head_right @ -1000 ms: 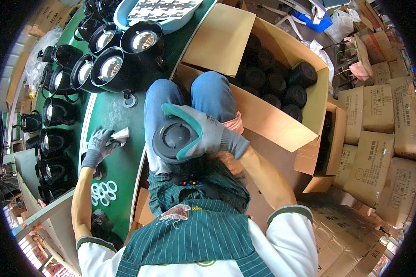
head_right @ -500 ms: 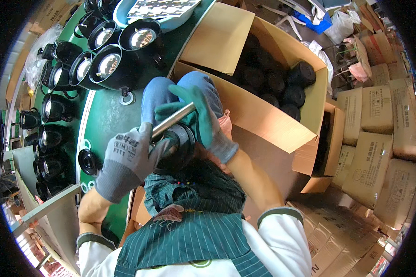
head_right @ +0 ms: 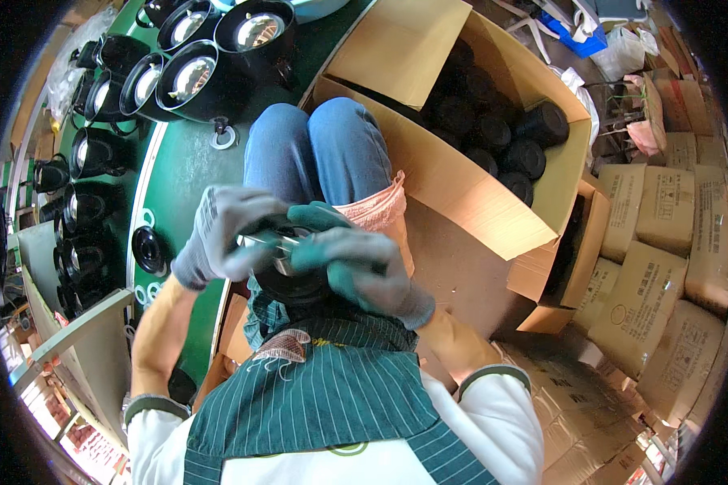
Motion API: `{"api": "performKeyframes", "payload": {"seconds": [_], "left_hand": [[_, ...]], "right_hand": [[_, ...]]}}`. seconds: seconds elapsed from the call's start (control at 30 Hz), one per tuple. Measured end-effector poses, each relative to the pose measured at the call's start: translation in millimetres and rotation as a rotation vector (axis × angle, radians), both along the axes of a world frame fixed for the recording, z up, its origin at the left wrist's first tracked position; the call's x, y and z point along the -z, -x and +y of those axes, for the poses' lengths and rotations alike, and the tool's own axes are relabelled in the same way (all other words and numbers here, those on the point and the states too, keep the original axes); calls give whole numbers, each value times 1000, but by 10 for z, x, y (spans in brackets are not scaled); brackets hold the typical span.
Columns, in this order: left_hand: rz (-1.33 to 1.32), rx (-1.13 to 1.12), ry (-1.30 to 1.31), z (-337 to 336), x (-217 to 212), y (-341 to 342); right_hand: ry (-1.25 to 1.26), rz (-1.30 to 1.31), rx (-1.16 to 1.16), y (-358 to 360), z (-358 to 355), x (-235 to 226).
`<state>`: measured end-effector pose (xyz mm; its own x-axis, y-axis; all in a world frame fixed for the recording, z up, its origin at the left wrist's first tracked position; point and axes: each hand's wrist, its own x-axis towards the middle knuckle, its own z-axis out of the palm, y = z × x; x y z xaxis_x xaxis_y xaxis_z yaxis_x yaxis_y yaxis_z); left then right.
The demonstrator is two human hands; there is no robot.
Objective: The person assembles black electric kettles by inserting a metal rod into the base of each kettle and securing it with a black cap. The person handles each kettle one at a time, places the assembled units on a green table, and repeats the process.
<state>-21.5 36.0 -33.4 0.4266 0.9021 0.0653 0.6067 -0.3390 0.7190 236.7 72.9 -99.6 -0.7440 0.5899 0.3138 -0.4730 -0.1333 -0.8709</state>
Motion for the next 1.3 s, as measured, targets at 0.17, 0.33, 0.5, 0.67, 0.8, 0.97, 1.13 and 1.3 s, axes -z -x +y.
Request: {"api": "performKeyframes", "payload": {"seconds": [0.17,0.33,0.5,0.67,0.8,0.97,1.13,1.3], "left_hand": [[-647,-33,88,466,357,16],[-623,210,-80,965,614,-463],[-839,303,26,1006,644,-483],[-401,340,-189,906,668,-8],[-561,-231,-224,307,957,459],[-958,-1403,92,-713,1387,1050],[249,-1496,-19,-1495,1853,1469],[842,-1377,124,-1603,1700,1404]], "right_hand": [[-692,-78,-127,77,105,-278],[-1069,-189,-401,578,-115,-613],[-1093,-323,-444,882,-226,-567],[-1084,-186,-177,812,-9,-676],[-851,-458,288,291,-172,-511],[-890,-809,222,101,-275,-43],[-705,-631,238,97,-74,-137],[-101,-294,547,120,194,-520]]}}
